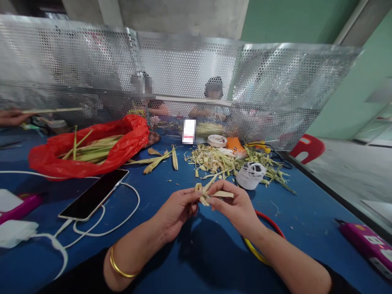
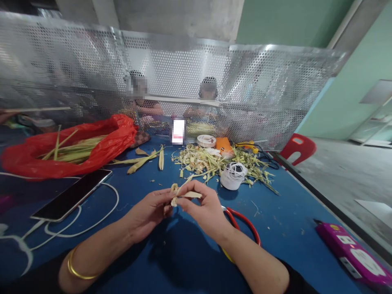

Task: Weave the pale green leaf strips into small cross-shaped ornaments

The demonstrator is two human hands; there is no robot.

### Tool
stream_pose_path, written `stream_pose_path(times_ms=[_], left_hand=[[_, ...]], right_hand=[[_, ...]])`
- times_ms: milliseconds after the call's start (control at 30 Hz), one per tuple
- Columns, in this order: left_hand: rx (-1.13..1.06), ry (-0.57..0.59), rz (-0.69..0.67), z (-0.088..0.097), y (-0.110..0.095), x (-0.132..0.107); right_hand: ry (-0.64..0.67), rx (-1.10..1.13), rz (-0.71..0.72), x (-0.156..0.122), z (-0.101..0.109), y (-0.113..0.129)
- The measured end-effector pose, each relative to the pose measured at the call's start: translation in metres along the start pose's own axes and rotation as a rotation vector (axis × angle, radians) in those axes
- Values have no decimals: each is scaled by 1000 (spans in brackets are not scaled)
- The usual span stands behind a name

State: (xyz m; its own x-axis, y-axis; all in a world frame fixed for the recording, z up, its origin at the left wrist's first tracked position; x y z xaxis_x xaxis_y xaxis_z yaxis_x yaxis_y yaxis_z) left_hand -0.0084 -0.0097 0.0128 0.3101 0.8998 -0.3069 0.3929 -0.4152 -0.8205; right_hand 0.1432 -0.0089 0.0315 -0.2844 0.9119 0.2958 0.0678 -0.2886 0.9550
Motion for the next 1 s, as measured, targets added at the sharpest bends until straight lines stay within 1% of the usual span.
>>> stream_pose_path(times_ms=[167,233,267,400,467,533,633,733,867,1000], left_hand=[[-1,-28,-63,-1,-1,1],[7,-25,-90,-1,-2,1],[12,-24,-100,-1,-2,1],[53,-22,-125,1,-1,1],[100,-23,-142,1,-2,0],[166,-45,-169,0,-4,-2],[257,-91,-208,-4,-8,-6],[318,-140,-225,-6,-9,-7],[379,-222,-252,-6,-8,-7],[488,-217,-282,-5,-6,-7]], right_hand=[[-234,-208,63,1,5,-1],[-295,-200,50,1,6,1],[-306,-149,29,2,7,1],[-300,138,-71,3,4,-3],[-288,205,-92,2,2,-6],[-256,216,-75,1,-1,-5],[-173,151,-37,0,-3,-1],[-122,36,-63,0,-5,3],[-139,-158,-82,-2,-3,3],[-131,-301,-94,-4,-2,0]])
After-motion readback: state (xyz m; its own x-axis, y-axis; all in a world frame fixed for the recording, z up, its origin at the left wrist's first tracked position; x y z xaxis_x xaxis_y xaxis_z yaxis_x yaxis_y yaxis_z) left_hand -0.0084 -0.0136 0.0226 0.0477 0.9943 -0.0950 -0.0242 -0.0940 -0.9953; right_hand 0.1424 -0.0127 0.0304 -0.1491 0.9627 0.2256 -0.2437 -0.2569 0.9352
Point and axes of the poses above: each hand's wrist, its own x-axis towards the middle knuckle, its own z-axis out of the back of the hand, y = z × x, the point moved 2 cm from there along x, towards the middle knuckle, and after that the axes turned 1 degree about z, right-handed, at the moved point
